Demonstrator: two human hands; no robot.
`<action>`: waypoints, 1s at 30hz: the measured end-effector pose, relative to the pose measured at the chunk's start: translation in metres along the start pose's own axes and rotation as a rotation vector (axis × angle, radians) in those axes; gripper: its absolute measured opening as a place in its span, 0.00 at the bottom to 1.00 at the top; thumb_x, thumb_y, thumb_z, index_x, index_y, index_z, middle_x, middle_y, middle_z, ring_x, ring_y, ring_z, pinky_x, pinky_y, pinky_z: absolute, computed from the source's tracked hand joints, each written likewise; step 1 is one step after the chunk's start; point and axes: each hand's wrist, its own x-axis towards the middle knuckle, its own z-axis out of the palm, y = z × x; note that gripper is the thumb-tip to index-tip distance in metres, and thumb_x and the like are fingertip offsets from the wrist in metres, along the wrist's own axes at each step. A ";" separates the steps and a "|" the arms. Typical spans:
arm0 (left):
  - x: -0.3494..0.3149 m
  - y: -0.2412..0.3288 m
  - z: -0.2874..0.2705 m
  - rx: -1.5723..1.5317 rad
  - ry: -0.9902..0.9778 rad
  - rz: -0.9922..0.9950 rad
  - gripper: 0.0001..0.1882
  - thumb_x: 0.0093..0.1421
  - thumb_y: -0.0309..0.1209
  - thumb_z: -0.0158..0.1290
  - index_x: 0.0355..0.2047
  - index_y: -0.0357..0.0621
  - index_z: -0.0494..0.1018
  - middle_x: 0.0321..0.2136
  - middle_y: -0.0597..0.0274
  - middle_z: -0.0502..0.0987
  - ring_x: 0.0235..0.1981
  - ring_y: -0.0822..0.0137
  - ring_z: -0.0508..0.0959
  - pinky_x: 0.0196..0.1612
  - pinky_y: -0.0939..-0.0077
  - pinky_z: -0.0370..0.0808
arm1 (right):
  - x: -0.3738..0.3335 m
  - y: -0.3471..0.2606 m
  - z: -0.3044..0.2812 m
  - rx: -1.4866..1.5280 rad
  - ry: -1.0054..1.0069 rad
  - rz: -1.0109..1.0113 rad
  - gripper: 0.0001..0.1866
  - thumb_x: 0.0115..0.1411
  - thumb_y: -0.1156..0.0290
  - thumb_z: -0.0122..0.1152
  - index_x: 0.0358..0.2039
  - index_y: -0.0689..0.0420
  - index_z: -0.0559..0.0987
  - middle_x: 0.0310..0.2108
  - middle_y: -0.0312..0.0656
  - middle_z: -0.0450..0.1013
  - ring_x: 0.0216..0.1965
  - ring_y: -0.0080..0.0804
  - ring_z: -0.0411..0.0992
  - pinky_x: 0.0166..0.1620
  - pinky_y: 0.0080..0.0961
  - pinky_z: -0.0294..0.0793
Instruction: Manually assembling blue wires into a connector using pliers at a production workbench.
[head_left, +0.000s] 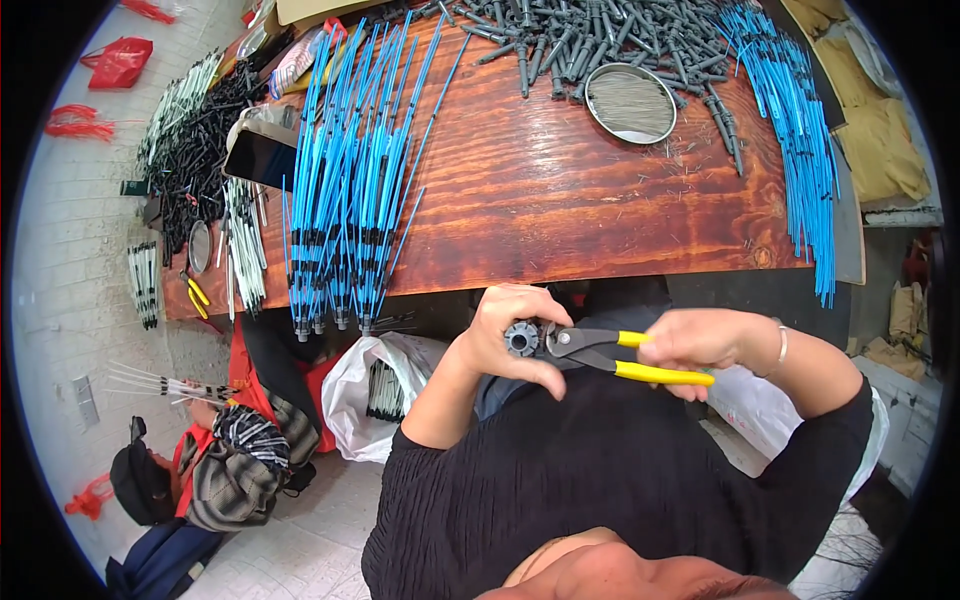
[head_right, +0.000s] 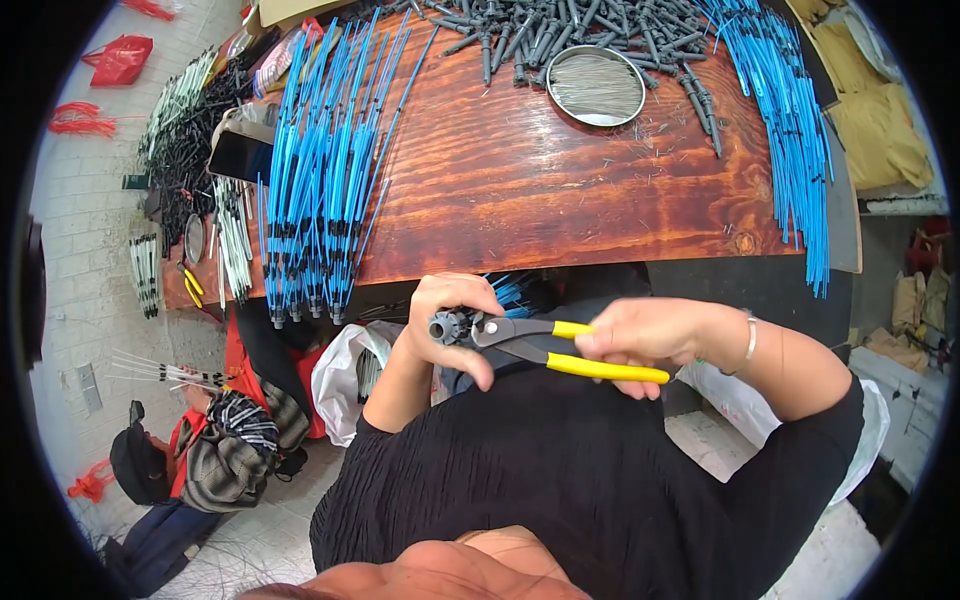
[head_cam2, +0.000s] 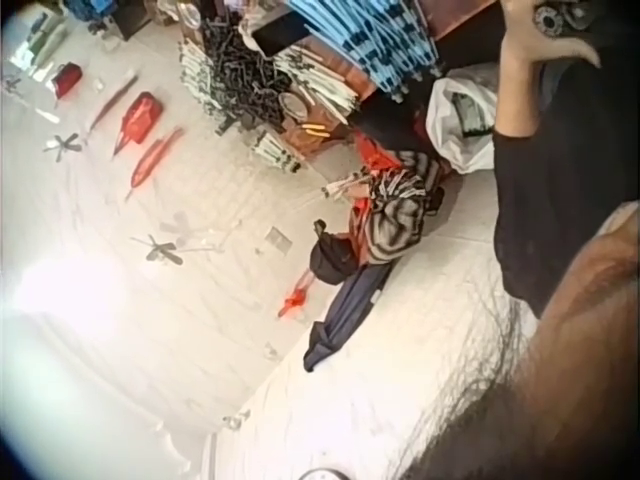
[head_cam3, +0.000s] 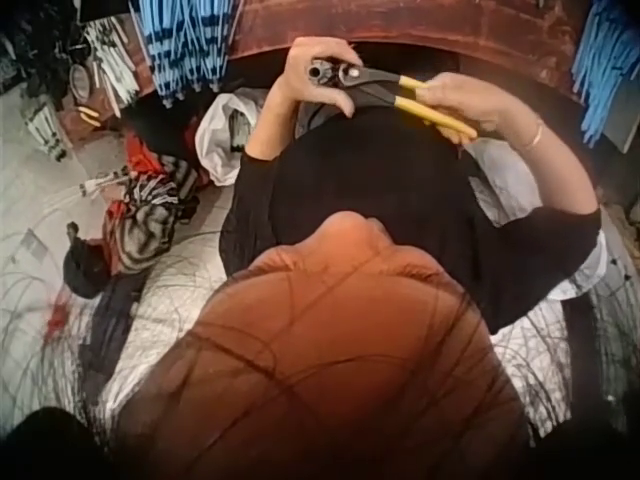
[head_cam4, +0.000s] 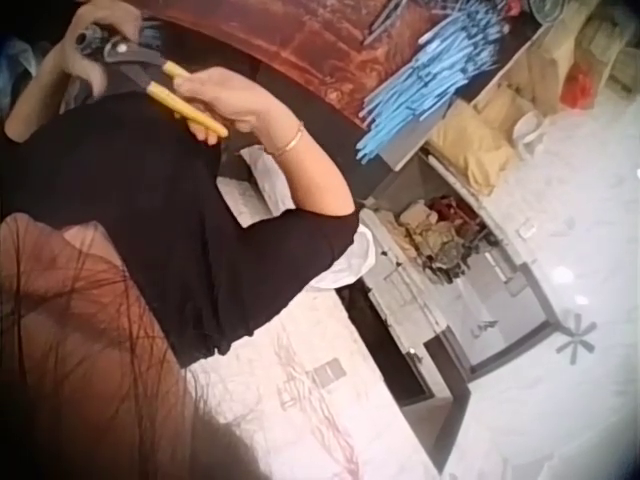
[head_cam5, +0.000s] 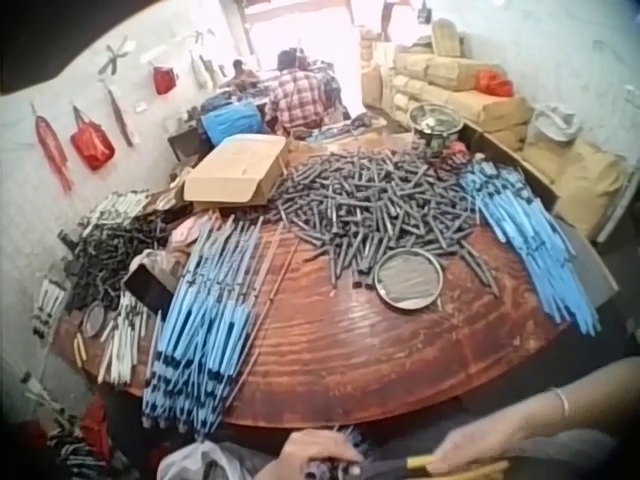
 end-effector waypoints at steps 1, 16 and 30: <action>0.000 0.000 0.001 -0.009 -0.027 0.004 0.27 0.30 0.38 0.73 0.24 0.33 0.73 0.17 0.57 0.73 0.18 0.64 0.73 0.23 0.76 0.70 | 0.002 0.001 0.000 0.094 -0.113 0.067 0.23 0.50 0.65 0.62 0.45 0.61 0.69 0.26 0.45 0.71 0.28 0.39 0.71 0.33 0.32 0.69; -0.008 -0.001 0.025 0.183 0.151 -0.145 0.29 0.32 0.38 0.73 0.26 0.38 0.65 0.21 0.60 0.72 0.23 0.72 0.73 0.30 0.79 0.72 | -0.004 0.032 0.021 0.023 -0.048 0.085 0.30 0.45 0.75 0.61 0.51 0.63 0.64 0.38 0.50 0.66 0.41 0.47 0.67 0.43 0.38 0.67; -0.006 -0.006 0.030 0.080 0.343 -0.097 0.28 0.34 0.38 0.72 0.25 0.38 0.65 0.19 0.61 0.71 0.21 0.69 0.72 0.29 0.75 0.72 | 0.015 0.044 0.064 0.013 0.222 0.116 0.13 0.48 0.61 0.64 0.27 0.57 0.73 0.20 0.45 0.71 0.25 0.46 0.72 0.29 0.37 0.71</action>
